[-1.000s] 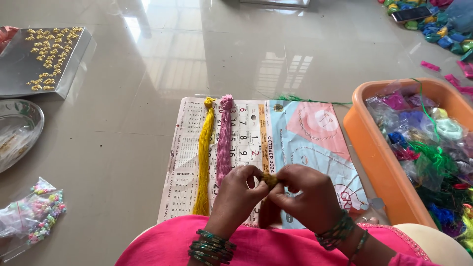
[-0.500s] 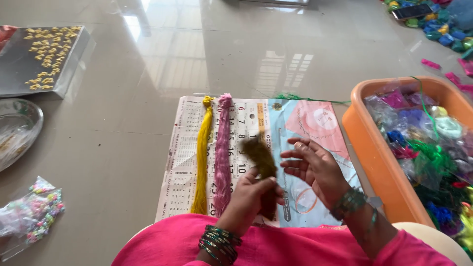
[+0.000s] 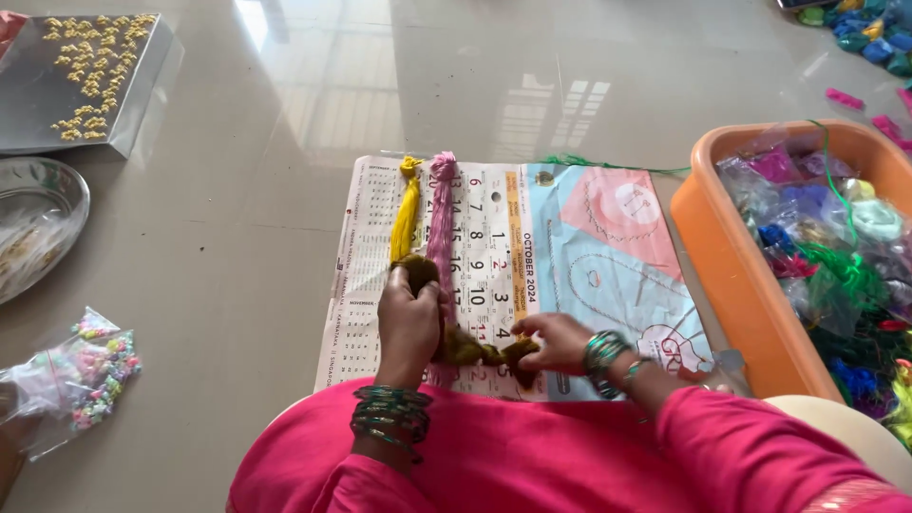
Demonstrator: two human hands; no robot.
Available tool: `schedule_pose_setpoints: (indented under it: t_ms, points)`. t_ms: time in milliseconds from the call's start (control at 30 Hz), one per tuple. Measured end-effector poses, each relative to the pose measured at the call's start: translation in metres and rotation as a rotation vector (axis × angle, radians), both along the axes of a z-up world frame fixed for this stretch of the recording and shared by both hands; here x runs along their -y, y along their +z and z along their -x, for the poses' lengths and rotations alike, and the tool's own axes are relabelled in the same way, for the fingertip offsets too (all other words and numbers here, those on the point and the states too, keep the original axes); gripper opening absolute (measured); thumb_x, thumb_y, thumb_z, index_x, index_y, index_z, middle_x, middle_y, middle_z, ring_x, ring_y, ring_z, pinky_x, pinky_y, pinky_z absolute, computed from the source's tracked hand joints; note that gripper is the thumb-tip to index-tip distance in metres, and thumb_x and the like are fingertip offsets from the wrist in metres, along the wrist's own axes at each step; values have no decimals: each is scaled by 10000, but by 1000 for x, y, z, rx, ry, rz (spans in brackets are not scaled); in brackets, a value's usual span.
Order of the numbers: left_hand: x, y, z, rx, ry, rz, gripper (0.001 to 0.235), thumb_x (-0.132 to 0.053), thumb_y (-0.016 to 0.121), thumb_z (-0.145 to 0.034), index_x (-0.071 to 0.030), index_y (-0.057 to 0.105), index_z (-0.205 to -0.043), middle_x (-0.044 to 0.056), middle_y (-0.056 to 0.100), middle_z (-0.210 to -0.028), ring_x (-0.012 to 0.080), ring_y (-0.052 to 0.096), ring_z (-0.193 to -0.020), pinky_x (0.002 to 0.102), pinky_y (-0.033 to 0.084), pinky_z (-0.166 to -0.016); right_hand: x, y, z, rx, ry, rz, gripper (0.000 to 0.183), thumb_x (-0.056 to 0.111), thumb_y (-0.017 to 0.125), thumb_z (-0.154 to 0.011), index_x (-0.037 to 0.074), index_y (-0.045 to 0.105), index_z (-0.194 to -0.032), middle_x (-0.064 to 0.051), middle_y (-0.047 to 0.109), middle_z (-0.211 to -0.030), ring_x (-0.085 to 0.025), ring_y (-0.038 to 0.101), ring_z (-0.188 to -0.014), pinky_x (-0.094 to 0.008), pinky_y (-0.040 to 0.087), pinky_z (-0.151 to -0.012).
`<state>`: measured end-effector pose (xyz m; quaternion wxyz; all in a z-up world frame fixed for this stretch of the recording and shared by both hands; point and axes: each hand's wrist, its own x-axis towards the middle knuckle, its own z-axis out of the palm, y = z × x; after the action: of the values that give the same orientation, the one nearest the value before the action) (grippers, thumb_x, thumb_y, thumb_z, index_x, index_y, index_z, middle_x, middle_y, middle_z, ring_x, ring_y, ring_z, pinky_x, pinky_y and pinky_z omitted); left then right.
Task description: Organizing and smoothing colorful thread bundles by stretching them with a stick and arranging them on a flat surface.
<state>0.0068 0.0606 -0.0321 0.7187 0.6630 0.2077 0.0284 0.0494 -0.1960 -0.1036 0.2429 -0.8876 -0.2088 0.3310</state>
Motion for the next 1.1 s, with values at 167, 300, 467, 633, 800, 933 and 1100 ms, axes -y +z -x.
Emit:
schedule_pose_setpoints:
  t_ms: [167,300,467,633,800,933,1100]
  points:
    - [-4,-9,-8,125,170,253,162,10,596,-946,17,573,-1106,143,669,-820,194,661,-638,330,571,-550,-48,7,40,543,-32,146,529,407,878,-757,144,687,-1175,-103,687,-1151,-315,624,-1151,-450,530,-955]
    - [-14,-12,-14,157,260,240,149,31,594,-935,21,567,-1081,150,705,-842,210,713,-684,319,601,-592,-15,-21,-12,730,96,-78,319,258,838,-795,145,720,-1070,-73,775,-995,-279,717,-1019,-465,537,-903]
    - [-18,-88,-44,222,379,346,212,55,657,-882,37,554,-1066,173,693,-941,287,733,-760,378,632,-626,20,173,-63,-142,-354,-551,320,163,705,-888,58,761,-1185,-69,804,-818,-115,731,-639,-268,616,-565]
    - [6,-23,-14,-200,133,538,224,-114,625,-890,-24,565,-1087,164,634,-1029,277,688,-765,432,644,-582,6,333,-69,118,-18,-442,271,161,758,-904,53,800,-1149,-13,773,-867,-34,662,-750,-227,552,-634]
    - [19,-37,2,-415,2,328,359,-285,671,-912,-16,670,-1150,141,675,-1038,224,617,-717,372,618,-589,-18,384,-63,-92,-23,-153,287,182,774,-852,101,824,-1124,-105,799,-798,-115,668,-627,-276,455,-497]
    - [14,-42,-1,-292,53,160,446,-204,733,-883,-18,560,-1249,169,648,-1042,238,624,-803,397,580,-620,-19,387,-73,358,118,82,329,144,821,-766,135,810,-1095,-30,825,-895,-94,733,-714,-265,601,-659]
    - [20,-1,-14,-66,-95,-33,524,-154,782,-816,-44,581,-1287,188,702,-1063,244,663,-870,351,578,-668,-13,399,-77,391,38,204,287,166,838,-799,129,812,-1082,-59,837,-876,-152,769,-746,-332,624,-682]
